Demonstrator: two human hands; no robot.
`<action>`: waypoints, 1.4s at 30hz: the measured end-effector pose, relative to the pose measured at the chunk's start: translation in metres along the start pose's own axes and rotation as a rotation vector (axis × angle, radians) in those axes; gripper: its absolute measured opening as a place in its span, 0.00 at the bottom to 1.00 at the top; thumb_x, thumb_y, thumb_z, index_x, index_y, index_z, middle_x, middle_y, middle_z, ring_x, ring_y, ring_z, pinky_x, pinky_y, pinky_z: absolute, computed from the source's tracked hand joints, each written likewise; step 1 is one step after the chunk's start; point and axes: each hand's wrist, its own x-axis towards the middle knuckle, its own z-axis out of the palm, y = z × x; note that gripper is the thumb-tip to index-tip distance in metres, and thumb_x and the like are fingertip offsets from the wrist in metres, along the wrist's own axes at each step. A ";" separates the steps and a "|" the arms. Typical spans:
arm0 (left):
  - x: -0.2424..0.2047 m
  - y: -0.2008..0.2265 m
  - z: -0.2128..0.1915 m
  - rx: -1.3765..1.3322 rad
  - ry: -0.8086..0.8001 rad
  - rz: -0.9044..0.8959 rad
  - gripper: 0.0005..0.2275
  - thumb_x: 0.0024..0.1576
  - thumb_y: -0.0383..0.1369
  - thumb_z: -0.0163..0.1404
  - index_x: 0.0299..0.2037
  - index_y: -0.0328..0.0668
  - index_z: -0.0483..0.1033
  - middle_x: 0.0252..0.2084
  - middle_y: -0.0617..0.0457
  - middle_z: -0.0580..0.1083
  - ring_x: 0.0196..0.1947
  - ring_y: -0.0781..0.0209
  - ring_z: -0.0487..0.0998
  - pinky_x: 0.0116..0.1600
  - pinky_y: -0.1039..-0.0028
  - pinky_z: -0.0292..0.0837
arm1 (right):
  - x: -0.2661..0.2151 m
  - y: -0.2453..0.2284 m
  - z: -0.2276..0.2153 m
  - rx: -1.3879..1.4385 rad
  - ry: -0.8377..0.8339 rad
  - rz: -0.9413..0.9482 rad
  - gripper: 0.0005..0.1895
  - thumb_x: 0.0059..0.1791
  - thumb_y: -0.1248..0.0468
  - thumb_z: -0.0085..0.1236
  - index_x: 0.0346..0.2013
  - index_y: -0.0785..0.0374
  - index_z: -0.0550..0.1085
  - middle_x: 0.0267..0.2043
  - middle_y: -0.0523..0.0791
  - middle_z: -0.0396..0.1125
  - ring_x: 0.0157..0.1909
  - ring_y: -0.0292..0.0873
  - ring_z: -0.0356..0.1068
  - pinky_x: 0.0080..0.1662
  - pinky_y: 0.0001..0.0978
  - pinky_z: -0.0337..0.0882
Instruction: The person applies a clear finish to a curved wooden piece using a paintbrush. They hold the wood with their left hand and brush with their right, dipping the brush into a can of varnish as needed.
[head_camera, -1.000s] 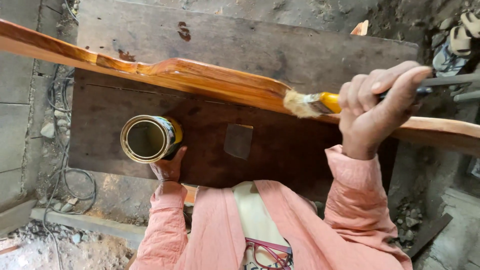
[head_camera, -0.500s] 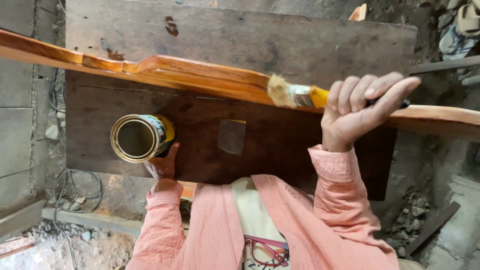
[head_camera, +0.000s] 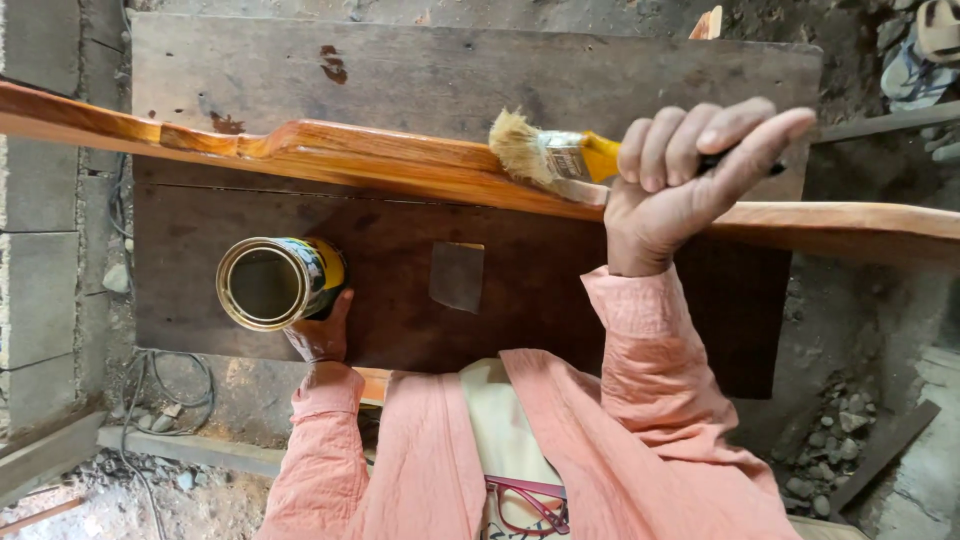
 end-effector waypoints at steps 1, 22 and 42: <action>0.000 0.002 -0.001 -0.020 -0.010 -0.012 0.41 0.40 0.41 0.74 0.63 0.28 0.70 0.65 0.32 0.69 0.66 0.38 0.68 0.71 0.55 0.58 | -0.001 0.003 -0.012 0.037 0.057 0.019 0.22 0.52 0.43 0.42 0.23 0.53 0.58 0.14 0.36 0.37 0.13 0.33 0.34 0.19 0.28 0.40; 0.001 -0.004 0.000 0.066 0.005 0.017 0.43 0.41 0.41 0.77 0.62 0.22 0.68 0.62 0.26 0.70 0.64 0.34 0.68 0.71 0.50 0.57 | -0.006 0.009 -0.073 -0.109 0.113 -0.008 0.21 0.55 0.44 0.39 0.26 0.54 0.59 0.13 0.36 0.39 0.12 0.33 0.38 0.19 0.25 0.46; -0.002 -0.013 0.003 0.113 0.058 0.103 0.39 0.40 0.42 0.76 0.59 0.26 0.74 0.59 0.29 0.74 0.60 0.30 0.72 0.65 0.48 0.63 | 0.005 -0.007 -0.069 -0.254 0.101 0.084 0.23 0.52 0.43 0.49 0.24 0.54 0.58 0.14 0.36 0.36 0.13 0.31 0.34 0.19 0.26 0.41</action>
